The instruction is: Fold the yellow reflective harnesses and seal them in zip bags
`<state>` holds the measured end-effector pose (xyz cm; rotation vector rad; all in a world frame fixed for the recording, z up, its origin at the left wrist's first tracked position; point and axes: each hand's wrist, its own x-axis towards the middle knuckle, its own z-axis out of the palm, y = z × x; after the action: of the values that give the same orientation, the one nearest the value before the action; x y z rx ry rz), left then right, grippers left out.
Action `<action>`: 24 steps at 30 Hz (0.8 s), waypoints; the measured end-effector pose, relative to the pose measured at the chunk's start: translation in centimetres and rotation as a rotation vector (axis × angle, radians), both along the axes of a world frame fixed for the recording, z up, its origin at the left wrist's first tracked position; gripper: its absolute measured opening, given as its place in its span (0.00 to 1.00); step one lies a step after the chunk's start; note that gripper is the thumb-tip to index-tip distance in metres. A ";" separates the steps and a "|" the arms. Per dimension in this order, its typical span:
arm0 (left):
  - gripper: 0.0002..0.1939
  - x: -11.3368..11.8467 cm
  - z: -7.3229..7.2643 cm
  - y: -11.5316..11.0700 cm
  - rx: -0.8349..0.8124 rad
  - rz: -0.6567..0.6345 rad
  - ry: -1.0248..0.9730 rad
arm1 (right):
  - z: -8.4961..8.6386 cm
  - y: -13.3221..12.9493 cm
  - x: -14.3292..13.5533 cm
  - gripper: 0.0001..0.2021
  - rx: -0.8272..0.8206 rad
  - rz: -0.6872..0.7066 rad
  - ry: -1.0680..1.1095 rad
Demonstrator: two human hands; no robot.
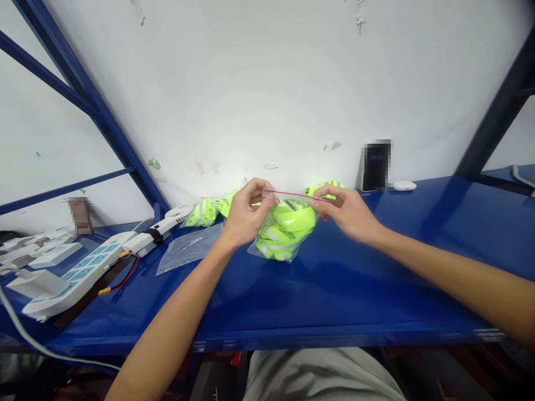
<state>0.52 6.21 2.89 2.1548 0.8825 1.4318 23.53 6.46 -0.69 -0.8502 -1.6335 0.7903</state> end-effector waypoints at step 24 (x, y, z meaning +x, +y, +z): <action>0.12 2.3 7.0 -1.5 0.188 -0.048 0.883 | 0.9 -1.7 -0.5 0.10 0.221 -0.020 -0.078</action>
<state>2.81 4.74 9.89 2.9703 0.9694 0.4946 23.08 4.78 0.25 -0.7460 -1.7414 0.5562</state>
